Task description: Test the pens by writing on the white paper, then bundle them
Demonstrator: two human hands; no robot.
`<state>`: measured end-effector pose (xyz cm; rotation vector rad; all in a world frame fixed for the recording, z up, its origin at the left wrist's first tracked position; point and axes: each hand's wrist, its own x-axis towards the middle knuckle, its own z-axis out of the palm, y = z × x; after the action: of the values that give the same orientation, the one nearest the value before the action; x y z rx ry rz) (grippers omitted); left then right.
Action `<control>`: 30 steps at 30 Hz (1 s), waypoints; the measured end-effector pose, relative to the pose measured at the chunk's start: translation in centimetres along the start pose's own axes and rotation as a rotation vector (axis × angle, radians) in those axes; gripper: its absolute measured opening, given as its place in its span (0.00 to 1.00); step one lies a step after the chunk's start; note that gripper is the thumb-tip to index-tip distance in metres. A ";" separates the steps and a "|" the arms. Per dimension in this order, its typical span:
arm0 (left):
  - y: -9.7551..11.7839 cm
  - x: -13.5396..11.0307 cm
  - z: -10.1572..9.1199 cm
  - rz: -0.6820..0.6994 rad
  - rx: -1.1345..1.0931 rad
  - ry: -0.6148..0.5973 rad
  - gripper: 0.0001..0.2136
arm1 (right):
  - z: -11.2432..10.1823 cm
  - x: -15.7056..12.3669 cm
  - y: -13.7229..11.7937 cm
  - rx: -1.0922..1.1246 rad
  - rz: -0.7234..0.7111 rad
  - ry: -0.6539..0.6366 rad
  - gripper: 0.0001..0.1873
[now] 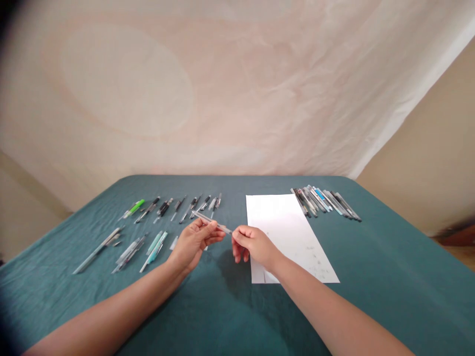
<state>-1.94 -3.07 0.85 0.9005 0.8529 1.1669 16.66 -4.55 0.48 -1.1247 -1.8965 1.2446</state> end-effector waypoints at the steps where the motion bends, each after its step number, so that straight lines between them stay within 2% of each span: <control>1: 0.0 0.0 0.0 0.005 0.004 -0.001 0.12 | 0.0 0.1 0.0 0.067 0.028 -0.044 0.21; 3: 0.1 0.1 0.0 -0.001 0.002 0.013 0.12 | 0.1 0.0 0.0 -0.013 0.004 0.025 0.21; 5: 0.1 0.1 0.0 -0.016 -0.010 0.037 0.12 | 0.1 -0.1 0.0 -0.315 -0.107 0.208 0.18; 7: 0.1 0.1 0.0 -0.034 -0.027 0.050 0.11 | 0.1 -0.3 -0.1 -0.655 -0.233 0.319 0.16; 10: 0.0 0.1 0.1 -0.063 -0.049 0.050 0.11 | 0.0 -0.5 -0.2 -0.944 -0.320 0.332 0.15; 13: 0.0 -0.1 0.2 -0.078 -0.059 0.050 0.10 | 0.1 -0.5 -0.2 -0.993 -0.307 0.349 0.15; 16: 0.1 -0.2 0.3 -0.084 -0.060 0.056 0.10 | 0.4 -0.5 -0.1 -0.867 -0.245 0.373 0.14; 19: 0.0 -0.1 0.3 -0.073 -0.056 0.052 0.10 | 0.8 -0.5 -0.2 -0.594 -0.165 0.337 0.14; 23: 0.0 0.0 0.1 -0.040 -0.046 0.025 0.10 | 0.8 -0.3 -0.3 -0.085 -0.052 0.198 0.18; 27: -0.1 -0.1 0.0 0.004 -0.009 -0.006 0.11 | 0.7 0.0 -0.1 0.468 0.117 0.024 0.17; 30: 0.0 0.0 0.0 0.034 0.023 -0.025 0.11 | 0.5 0.1 0.1 0.677 0.213 -0.108 0.16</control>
<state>-1.92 -3.10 0.82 0.9504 0.8351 1.1752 16.21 -4.66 0.23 -0.9050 -1.2665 1.9034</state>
